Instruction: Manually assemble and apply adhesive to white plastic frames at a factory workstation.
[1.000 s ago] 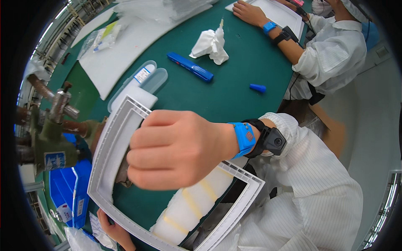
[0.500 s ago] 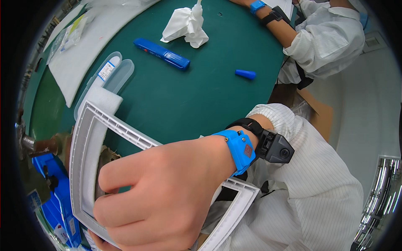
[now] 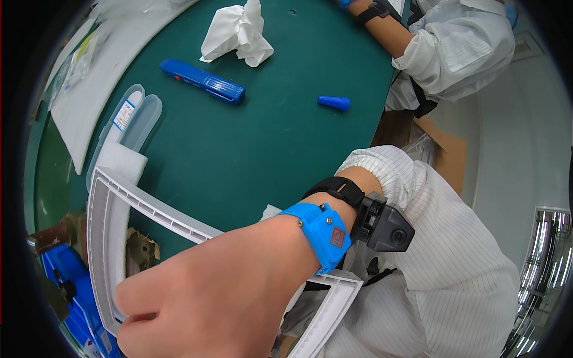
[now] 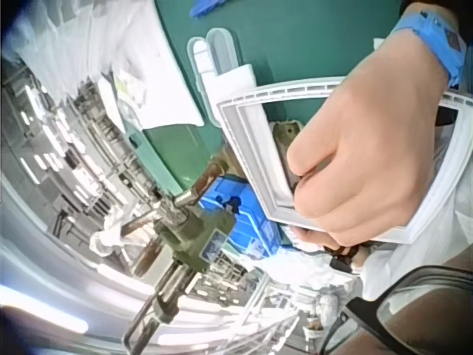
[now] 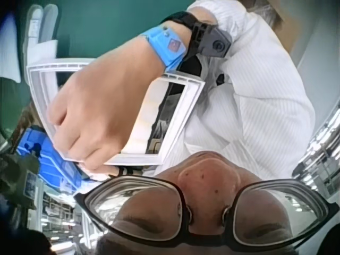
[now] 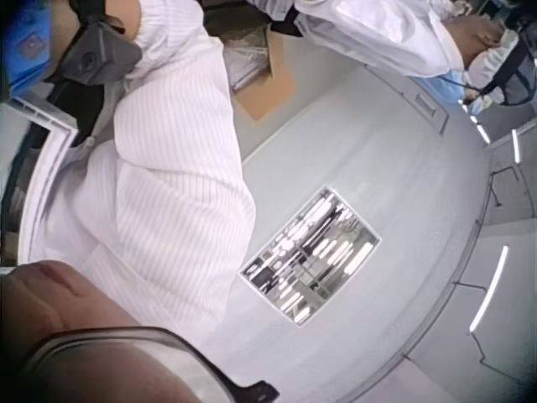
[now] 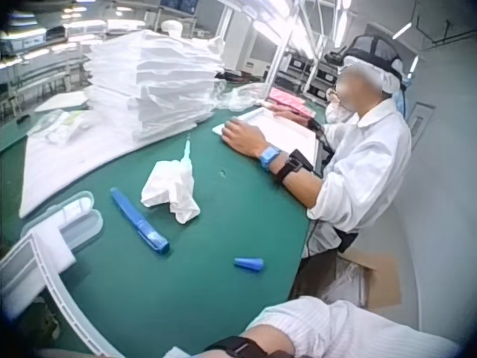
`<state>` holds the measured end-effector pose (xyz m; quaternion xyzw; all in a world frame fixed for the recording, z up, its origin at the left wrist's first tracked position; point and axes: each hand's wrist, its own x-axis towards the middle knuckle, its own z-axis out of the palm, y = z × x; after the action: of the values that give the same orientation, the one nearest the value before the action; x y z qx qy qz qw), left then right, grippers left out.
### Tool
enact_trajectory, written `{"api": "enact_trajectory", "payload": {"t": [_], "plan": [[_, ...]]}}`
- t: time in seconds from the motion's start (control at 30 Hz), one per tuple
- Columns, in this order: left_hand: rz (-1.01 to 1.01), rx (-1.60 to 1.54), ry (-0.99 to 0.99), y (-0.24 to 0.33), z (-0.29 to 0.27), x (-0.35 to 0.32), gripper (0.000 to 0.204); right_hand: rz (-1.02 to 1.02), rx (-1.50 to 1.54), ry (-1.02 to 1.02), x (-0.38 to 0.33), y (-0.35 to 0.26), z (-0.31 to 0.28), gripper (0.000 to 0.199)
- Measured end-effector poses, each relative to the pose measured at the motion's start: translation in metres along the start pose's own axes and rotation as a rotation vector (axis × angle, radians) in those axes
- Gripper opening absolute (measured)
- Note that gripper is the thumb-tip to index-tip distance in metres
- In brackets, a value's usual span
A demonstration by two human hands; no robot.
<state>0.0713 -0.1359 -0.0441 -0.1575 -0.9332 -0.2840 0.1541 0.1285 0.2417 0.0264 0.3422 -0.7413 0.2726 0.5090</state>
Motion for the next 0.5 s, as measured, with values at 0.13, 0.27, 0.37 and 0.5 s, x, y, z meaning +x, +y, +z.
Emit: {"api": "enact_trajectory", "payload": {"t": [0.13, 0.27, 0.37, 0.5], "plan": [[0.006, 0.004, -0.002, 0.001, -0.001, 0.001, 0.032, 0.031, -0.027, 0.037, -0.001, -0.002, 0.002, 0.026], [0.009, 0.013, -0.001, 0.001, -0.003, 0.003, 0.031, 0.041, 0.004, 0.025, -0.005, -0.006, 0.008, 0.026], [0.012, 0.016, 0.005, 0.001, -0.005, 0.003, 0.03, 0.043, -0.033, 0.2, 0.002, -0.005, 0.022, 0.026], [0.011, 0.019, 0.014, 0.0, -0.009, 0.0, 0.029, 0.045, -0.034, 0.242, 0.003, -0.009, 0.015, 0.023]]}}
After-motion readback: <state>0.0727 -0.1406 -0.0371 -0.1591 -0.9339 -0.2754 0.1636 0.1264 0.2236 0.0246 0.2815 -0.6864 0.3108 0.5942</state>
